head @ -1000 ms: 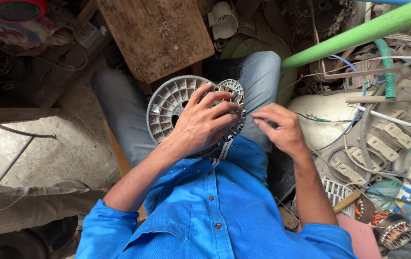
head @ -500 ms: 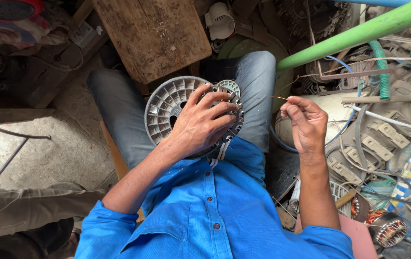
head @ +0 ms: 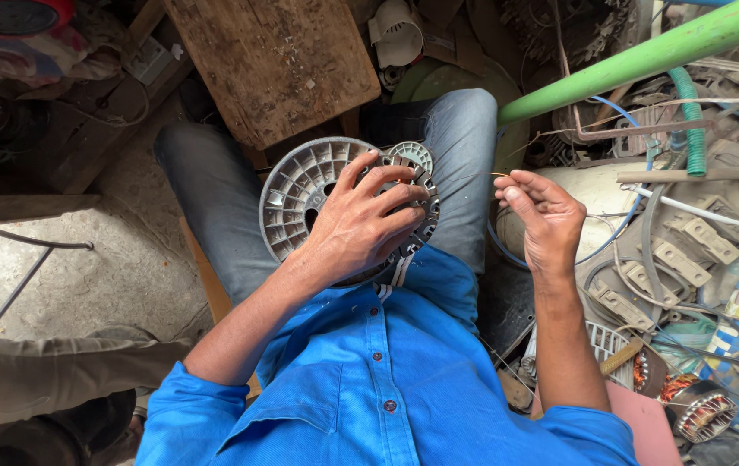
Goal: The person sits on the floor and winds copper wire by hand into the slots of a motor stator. They repeatedly insert the wire into slots, pull it through, and rotate the stator to continue winding.
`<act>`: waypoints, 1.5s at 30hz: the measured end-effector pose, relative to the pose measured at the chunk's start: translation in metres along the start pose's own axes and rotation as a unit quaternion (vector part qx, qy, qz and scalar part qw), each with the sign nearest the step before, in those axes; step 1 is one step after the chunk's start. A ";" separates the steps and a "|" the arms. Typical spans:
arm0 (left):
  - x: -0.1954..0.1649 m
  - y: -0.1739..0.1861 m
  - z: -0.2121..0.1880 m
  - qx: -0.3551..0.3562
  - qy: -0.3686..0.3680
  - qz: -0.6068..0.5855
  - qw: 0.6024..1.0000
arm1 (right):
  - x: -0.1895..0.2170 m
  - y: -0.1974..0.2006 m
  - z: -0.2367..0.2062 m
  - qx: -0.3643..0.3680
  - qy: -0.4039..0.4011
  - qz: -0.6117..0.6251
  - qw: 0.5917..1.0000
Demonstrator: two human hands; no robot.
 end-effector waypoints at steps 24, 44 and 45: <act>0.001 0.000 0.001 -0.013 0.003 -0.002 1.000 | 0.032 -0.025 -0.008 0.029 0.045 -0.267 0.962; 0.002 0.008 0.005 -0.028 0.042 -0.032 0.998 | 0.049 -0.072 -0.032 0.069 0.299 -0.373 0.876; 0.002 0.009 0.005 -0.025 0.051 -0.040 0.998 | 0.048 -0.072 -0.033 0.073 0.301 -0.374 0.874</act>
Point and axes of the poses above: each hand's wrist, its own z-axis towards the middle knuckle, its own y-axis out of the back of the hand, x = y × z, the point moved 1 cm from there along z, towards the middle knuckle, and after that the axes turned 13 degrees about -y, right-handed, at the moved point
